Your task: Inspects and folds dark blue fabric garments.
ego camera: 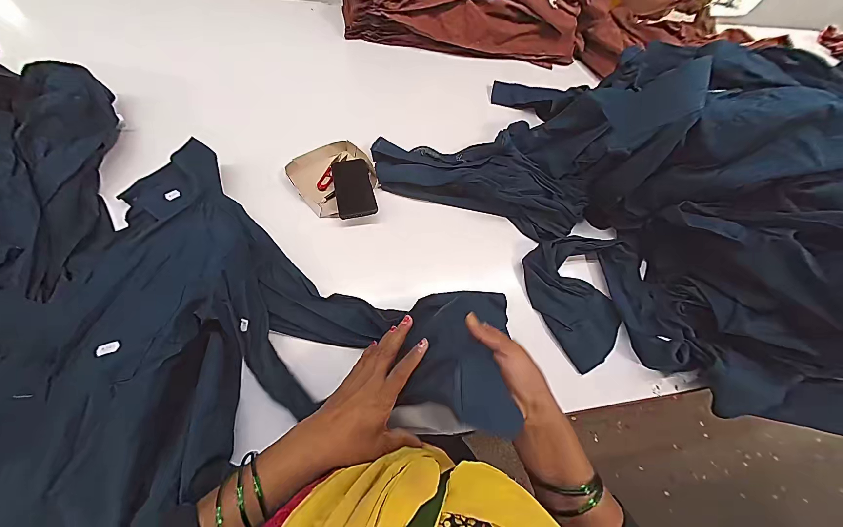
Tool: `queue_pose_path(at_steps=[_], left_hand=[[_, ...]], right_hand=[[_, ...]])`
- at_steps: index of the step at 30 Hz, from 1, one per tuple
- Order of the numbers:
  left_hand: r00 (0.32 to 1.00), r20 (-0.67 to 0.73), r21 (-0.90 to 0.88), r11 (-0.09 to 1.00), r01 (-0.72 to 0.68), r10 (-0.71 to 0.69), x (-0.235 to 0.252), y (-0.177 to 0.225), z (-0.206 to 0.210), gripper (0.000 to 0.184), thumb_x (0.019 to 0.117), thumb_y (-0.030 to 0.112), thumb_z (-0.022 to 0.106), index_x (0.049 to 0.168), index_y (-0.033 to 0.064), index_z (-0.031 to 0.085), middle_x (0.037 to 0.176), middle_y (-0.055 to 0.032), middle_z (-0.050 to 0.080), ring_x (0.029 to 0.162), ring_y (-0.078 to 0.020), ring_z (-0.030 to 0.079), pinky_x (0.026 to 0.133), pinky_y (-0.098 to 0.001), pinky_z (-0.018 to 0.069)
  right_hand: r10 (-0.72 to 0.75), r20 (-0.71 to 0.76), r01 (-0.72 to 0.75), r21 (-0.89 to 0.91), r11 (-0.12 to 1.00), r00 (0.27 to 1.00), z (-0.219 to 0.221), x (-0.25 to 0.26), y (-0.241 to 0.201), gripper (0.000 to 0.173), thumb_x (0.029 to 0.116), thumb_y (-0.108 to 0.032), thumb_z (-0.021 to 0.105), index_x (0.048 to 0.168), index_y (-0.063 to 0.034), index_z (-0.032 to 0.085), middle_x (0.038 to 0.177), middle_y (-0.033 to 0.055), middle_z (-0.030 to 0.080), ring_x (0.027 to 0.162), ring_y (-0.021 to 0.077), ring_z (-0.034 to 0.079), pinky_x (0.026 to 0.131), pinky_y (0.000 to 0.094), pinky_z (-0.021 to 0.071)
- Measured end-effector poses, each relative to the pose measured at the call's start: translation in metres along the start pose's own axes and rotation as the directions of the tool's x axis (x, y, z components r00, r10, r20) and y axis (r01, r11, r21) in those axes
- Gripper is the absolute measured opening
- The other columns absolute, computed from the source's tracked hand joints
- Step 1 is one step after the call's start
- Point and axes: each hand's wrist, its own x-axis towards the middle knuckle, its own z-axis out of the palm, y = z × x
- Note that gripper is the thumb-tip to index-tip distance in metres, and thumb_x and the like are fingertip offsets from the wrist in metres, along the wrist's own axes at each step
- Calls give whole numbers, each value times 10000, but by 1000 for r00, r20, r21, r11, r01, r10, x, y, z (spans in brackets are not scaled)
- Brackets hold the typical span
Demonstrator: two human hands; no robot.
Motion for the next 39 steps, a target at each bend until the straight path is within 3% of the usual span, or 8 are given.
queue_pose_path(at_steps=[3,6,11,19,26,29,33,39], left_hand=[[995,-58,-200,977,70,-84,1,7,-13,384,930,80,648,1311,29,664,1155,-79,747,918,-158,741,775,-368,603],[964,196,-845,468,258,-178,-2,14,-52,233,1075,213,502,1153,171,717,903,64,746,670,11,686,576,-174,587],[937,336,-942,-42,334,-98,-22,11,-84,233,1059,298,547,1130,159,721,925,-11,763,625,-11,695,492,-145,547],[978,208,-862,-476,175,-16,-37,25,-76,254,1044,160,545,1258,93,666,1016,-105,753,701,-86,729,607,-166,588],[969,-5,-314,920,234,-248,-46,-3,-73,576,969,366,642,1417,13,561,1301,-85,673,1109,-128,672,930,-368,564],[979,-79,-608,770,-196,187,0,17,-84,615,1029,542,501,1448,91,511,1436,-12,596,1344,-96,536,1136,-326,445],[862,72,-806,538,-246,502,34,35,-72,400,1074,360,501,852,33,559,720,71,514,712,106,477,643,-77,361],[897,72,-307,866,-396,435,27,14,-100,352,1043,275,556,892,10,733,684,-35,652,653,4,557,620,-159,401]], right_hand=[[-246,271,126,393,911,931,13,-5,-19,345,1091,-310,435,1104,-57,669,999,118,759,949,203,758,850,396,635],[-486,587,695,-193,693,648,-2,-8,-19,480,998,-617,477,1266,-241,610,968,-158,629,927,-48,598,878,185,505],[-370,684,740,-672,16,629,-24,-33,4,864,773,-839,589,1348,-196,630,969,11,562,946,130,512,872,316,421],[-577,526,771,-529,354,625,-13,-15,58,167,932,-290,694,1072,-259,779,915,-120,536,921,-88,502,832,64,407],[-722,516,837,-524,161,462,-2,-49,-10,305,1056,-460,509,925,-229,659,864,-152,551,856,-115,537,768,60,436],[-604,717,861,-500,-97,348,23,-59,-17,426,1089,-449,424,868,-108,552,787,-18,460,751,-56,479,676,66,364],[-631,734,878,-447,-170,251,36,-72,-38,426,1098,-459,398,883,-147,592,787,-58,518,779,-74,521,696,72,390],[-687,688,876,-456,-158,234,15,-82,-39,447,1104,-450,383,839,-144,573,761,-67,536,761,-70,544,686,75,408]])
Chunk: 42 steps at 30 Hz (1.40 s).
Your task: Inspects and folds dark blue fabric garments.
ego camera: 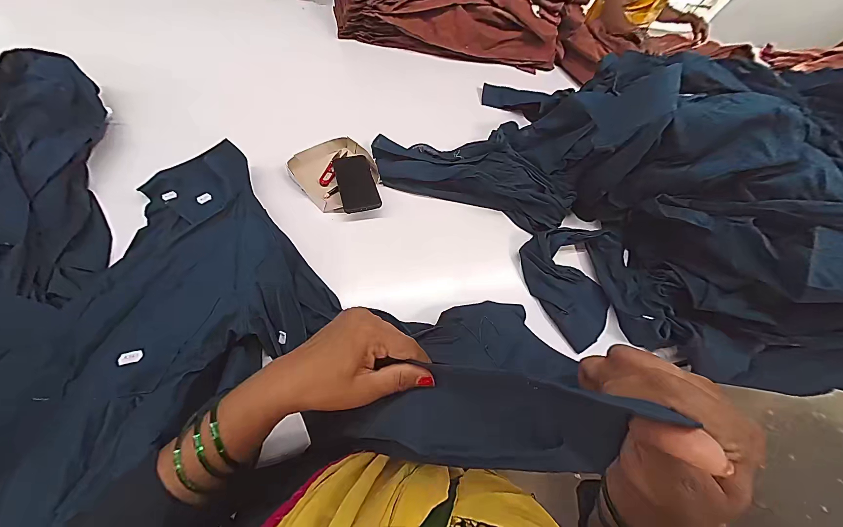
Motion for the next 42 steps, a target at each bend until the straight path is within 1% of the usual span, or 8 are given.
queue_pose_path(at_steps=[4,8,13,15,22,33,39,42], left_hand=[[991,15,-32,991,-130,130,1,29,-1,298,1069,205,495,928,27,689,802,-66,629,718,-51,567,630,-177,420],[983,65,-153,975,-163,174,4,33,5,273,1059,143,449,925,45,665,1591,-206,343,826,2,520,674,-139,426],[987,72,62,987,-148,143,-12,33,14,254,1060,119,463,988,81,703,1042,-95,694,861,-111,651,664,-214,487],[997,2,309,949,-69,72,-18,36,12,231,1015,85,491,978,114,717,945,-62,673,732,-107,617,560,-217,445],[1000,-23,341,940,9,-2,-20,40,18,275,1034,196,546,819,85,679,862,-43,690,704,-92,631,548,-209,453],[1000,-7,-39,999,-29,29,-30,42,13,290,1063,175,521,906,24,712,1119,-92,727,1053,-36,655,845,-135,498],[997,-63,32,998,45,-43,-35,43,14,253,1041,201,567,967,66,768,979,-50,707,916,-4,632,743,-106,471],[998,-49,104,993,54,-50,-34,46,16,251,1029,206,571,927,82,764,907,-34,697,841,-20,627,672,-132,457]], right_hand=[[294,-59,-286,114,951,954,18,-8,16,344,1061,-507,431,990,-336,721,897,-277,691,865,-173,621,759,50,503],[383,194,-418,193,888,903,65,-17,40,464,1068,-467,456,803,-136,643,740,-140,615,749,-136,574,695,88,482],[299,150,-263,-220,939,942,86,-23,38,437,1044,-457,511,939,-73,689,829,65,616,818,126,596,732,257,491],[302,137,-277,-178,944,943,64,-17,25,497,1038,-584,436,1068,-160,693,877,-23,549,858,1,526,763,142,424],[32,186,-4,-146,989,982,76,-22,-6,295,1081,-322,501,901,-100,573,763,14,458,715,69,473,674,133,393],[297,268,-360,230,904,916,64,-31,-4,353,1081,-371,493,896,-78,564,758,-30,470,698,-68,462,632,59,370],[142,298,-158,30,987,944,51,-20,-6,382,1060,-496,480,1127,-148,621,862,-4,493,802,16,500,729,116,400],[43,463,-35,-26,999,885,51,-11,-6,413,1026,-550,500,987,-164,641,808,-5,432,768,85,448,705,190,353]])
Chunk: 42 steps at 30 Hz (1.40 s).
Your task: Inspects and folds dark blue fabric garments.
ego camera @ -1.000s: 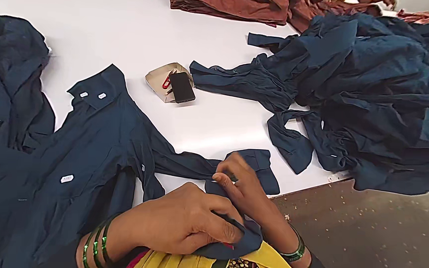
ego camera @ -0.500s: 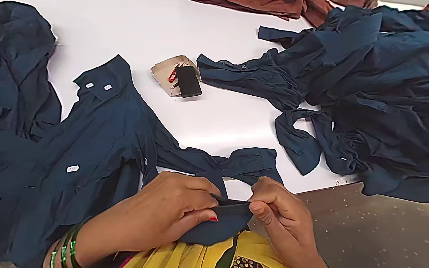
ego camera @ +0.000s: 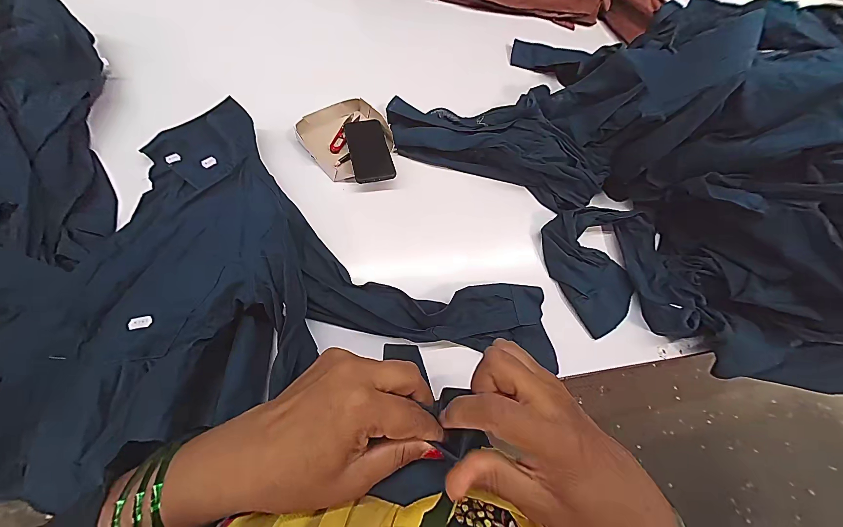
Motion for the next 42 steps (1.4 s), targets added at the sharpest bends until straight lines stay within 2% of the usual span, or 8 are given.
queue_pose_path(at_steps=[3,20,25,30,32,36,39,42], left_hand=[[996,-56,60,996,71,-68,-4,2,-6,246,1010,278,620,892,116,764,898,8,705,848,26,627,685,-102,461],[942,-253,77,966,246,-220,-11,8,8,218,1002,242,617,1034,75,753,886,-5,752,847,34,672,760,-99,509],[941,-261,-81,976,201,-215,-7,12,4,186,1008,210,622,947,61,715,896,11,738,898,72,654,793,-72,505],[941,-251,-113,973,203,-226,-7,8,5,190,1007,240,628,943,75,700,898,31,724,908,66,650,800,-82,512],[932,-272,84,958,273,-241,-9,9,6,215,1023,330,580,934,169,691,900,89,700,982,13,579,868,-174,414],[953,-187,308,907,288,-239,2,13,9,333,1062,477,443,1098,235,669,1248,92,701,1468,-213,403,1177,-696,78],[955,-211,88,969,233,-210,11,15,25,343,1032,430,551,1024,122,700,919,32,718,1010,-18,654,1186,-359,303],[939,-248,-271,948,170,-239,15,12,25,212,982,224,670,905,28,688,854,15,726,884,51,669,839,-102,527]], right_hand=[[-50,48,56,-131,990,998,-8,2,2,404,1067,-478,469,816,-169,541,776,-12,407,751,98,423,712,227,323],[-107,-127,64,-305,950,986,9,-7,0,310,1054,-317,501,789,-167,555,692,-10,413,671,124,415,733,266,330],[156,-117,-139,140,980,981,1,-9,-3,492,1016,-546,545,1230,-107,600,742,-19,457,657,23,423,666,148,353],[96,-159,-74,138,988,983,12,-9,-2,366,1091,-294,468,808,-73,538,685,27,455,649,56,453,617,144,350],[73,-196,-52,111,992,978,16,-9,-2,385,1099,-258,444,759,-86,497,662,27,428,633,76,441,615,173,340],[86,-162,-71,96,993,983,21,-5,-2,403,1102,-261,436,742,-89,490,646,29,422,615,97,442,601,200,345],[95,-117,-72,193,979,989,20,-5,-5,389,1109,-275,430,787,-73,515,683,39,458,647,86,472,625,179,376],[230,-101,-195,274,942,968,5,-10,-5,400,1124,-332,362,891,-77,563,793,13,546,768,-5,541,709,119,428]])
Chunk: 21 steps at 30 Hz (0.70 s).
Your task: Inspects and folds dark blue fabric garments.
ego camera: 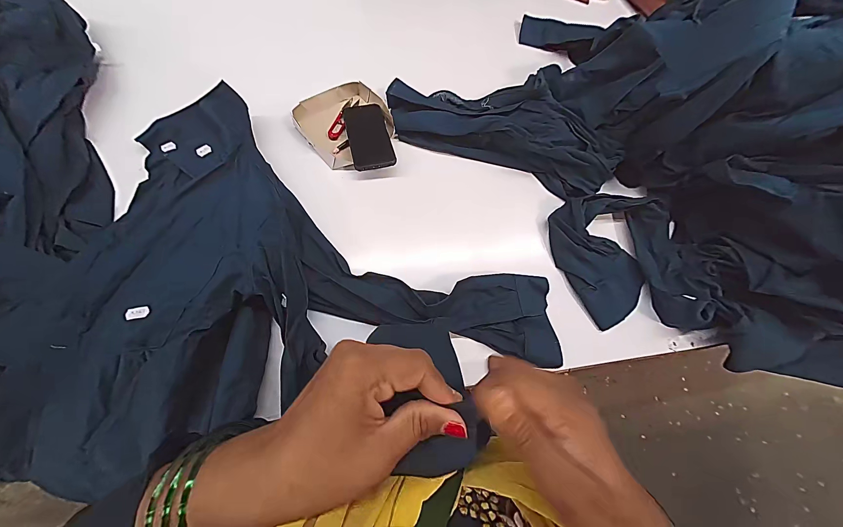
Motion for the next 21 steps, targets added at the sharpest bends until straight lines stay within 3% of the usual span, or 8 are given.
queue_pose_path(at_steps=[2,4,6,8,12,16,19,21], left_hand=[[998,9,-196,979,57,-56,-1,2,-4,169,979,192,678,935,31,704,899,54,729,900,77,658,800,-94,540],[997,36,-317,945,80,-72,-2,5,-7,152,986,183,671,981,39,720,940,68,737,927,71,661,824,-108,546],[996,53,-360,929,89,-75,-1,6,-8,149,985,180,672,991,43,730,939,72,736,924,74,657,817,-102,540],[995,58,-370,924,94,-78,-2,6,-7,157,988,190,671,987,43,727,929,72,729,917,84,645,801,-89,526],[994,94,-404,911,86,-52,1,7,-4,173,1002,178,650,981,19,715,926,44,718,926,65,641,809,-99,523],[994,104,-396,915,70,-31,1,11,-5,170,1007,180,641,979,24,704,929,36,714,941,51,643,827,-112,522],[995,94,-387,919,68,-34,-1,13,-5,170,1006,177,641,985,20,702,930,37,713,940,60,637,822,-103,516],[996,80,-384,921,64,-35,-2,12,-5,163,1003,169,642,977,18,696,922,39,709,922,69,632,802,-93,511]], right_hand=[[144,-126,-168,-203,965,981,-19,-7,9,392,1127,-340,336,1007,-94,617,913,-17,604,857,-47,568,766,116,451],[254,-215,-325,-424,845,943,-30,-12,34,319,1088,-162,374,1073,-7,652,977,96,617,831,89,587,723,226,485],[342,-214,-401,-395,826,915,-33,-18,50,280,992,-40,415,1068,27,675,991,131,655,811,127,636,717,271,533],[281,-222,-316,-143,938,934,-33,-23,49,227,1043,-117,458,1039,-80,682,970,-43,674,830,-23,647,756,135,554],[124,-266,-58,244,968,956,-23,-6,7,191,1035,-235,598,1203,-190,680,1016,-107,769,881,16,736,773,167,616],[-85,-167,115,180,977,982,-12,2,-17,131,1030,-191,617,1051,-81,684,992,-25,756,939,19,723,836,165,602],[-234,-69,236,28,971,970,-9,5,-21,84,1044,-114,578,1061,-90,657,1093,12,640,1087,24,623,951,140,516],[-257,-57,257,-3,966,965,-5,6,-23,93,1041,-81,562,1075,-79,648,1065,35,600,1045,31,596,926,125,488]])
